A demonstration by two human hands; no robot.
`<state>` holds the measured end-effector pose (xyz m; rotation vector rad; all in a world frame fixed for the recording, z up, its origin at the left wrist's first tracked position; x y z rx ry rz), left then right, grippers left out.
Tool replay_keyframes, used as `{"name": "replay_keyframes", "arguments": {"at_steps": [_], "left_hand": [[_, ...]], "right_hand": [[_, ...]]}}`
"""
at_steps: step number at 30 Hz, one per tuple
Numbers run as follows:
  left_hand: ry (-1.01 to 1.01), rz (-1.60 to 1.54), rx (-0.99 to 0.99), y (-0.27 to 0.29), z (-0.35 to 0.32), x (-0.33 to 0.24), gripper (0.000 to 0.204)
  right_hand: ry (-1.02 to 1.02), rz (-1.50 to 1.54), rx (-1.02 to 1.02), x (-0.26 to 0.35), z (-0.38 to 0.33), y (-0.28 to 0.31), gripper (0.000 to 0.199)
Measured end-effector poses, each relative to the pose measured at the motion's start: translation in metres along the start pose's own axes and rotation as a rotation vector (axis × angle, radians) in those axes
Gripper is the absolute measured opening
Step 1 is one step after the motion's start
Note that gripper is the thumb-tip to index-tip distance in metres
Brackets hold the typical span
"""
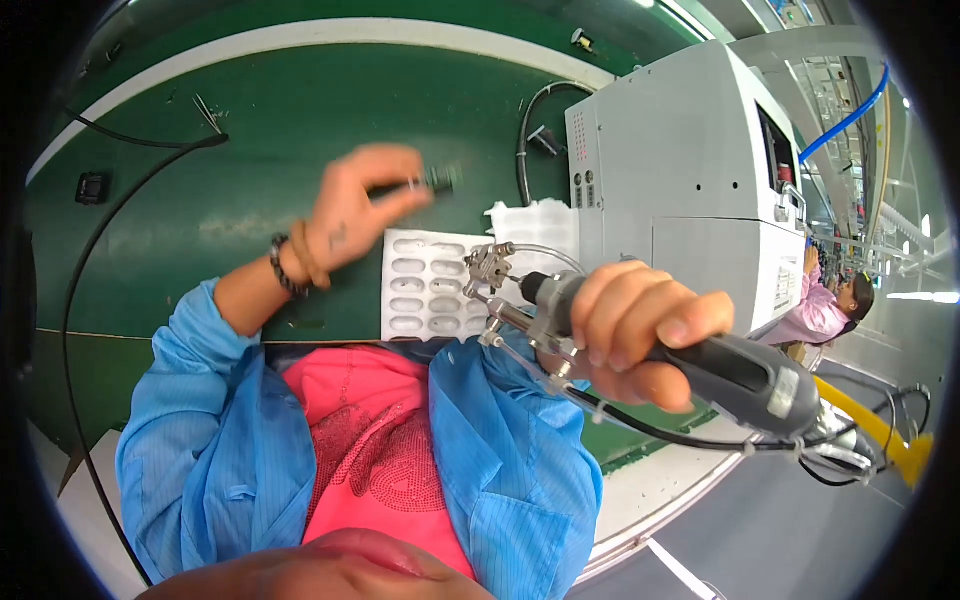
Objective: The person welds wires onto small green circuit boards using a handheld soldering iron, working on the boards as they rest on a white plastic tray.
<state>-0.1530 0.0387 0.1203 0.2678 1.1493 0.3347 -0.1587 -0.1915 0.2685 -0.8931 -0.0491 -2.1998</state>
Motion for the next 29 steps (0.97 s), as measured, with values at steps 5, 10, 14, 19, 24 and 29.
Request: {"name": "replay_keyframes", "arguments": {"at_steps": [5, 10, 14, 19, 24, 29], "left_hand": [[-0.086, 0.599, -0.519, 0.037, 0.069, 0.028, 0.060], [-0.325, 0.364, 0.038, -0.011, -0.003, -0.002, 0.051], [-0.433, 0.226, 0.218, -0.022, -0.014, -0.014, 0.038], [-0.510, 0.113, 0.384, -0.027, -0.014, -0.005, 0.017], [-0.473, 0.132, 0.414, -0.027, -0.016, -0.001, 0.014], [-0.441, 0.125, 0.422, -0.027, -0.017, 0.001, 0.013]], "right_hand": [[0.059, 0.085, -0.073, -0.013, -0.008, 0.001, 0.038], [0.021, 0.094, -0.150, -0.023, -0.012, -0.003, 0.039], [-0.018, 0.085, -0.182, -0.026, -0.012, -0.005, 0.039], [-0.057, 0.049, -0.212, -0.031, -0.011, -0.005, 0.042], [-0.071, 0.041, -0.216, -0.037, -0.012, -0.005, 0.042], [-0.074, 0.052, -0.203, -0.039, -0.012, -0.006, 0.043]]}}
Point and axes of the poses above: each hand's wrist, its own z-axis towards the middle knuckle, its own y-axis out of the back of the hand, x = y × z, the point moved 1 cm from there along z, towards the middle knuckle, and after that the axes turned 3 degrees about z, right-handed, at the moved point
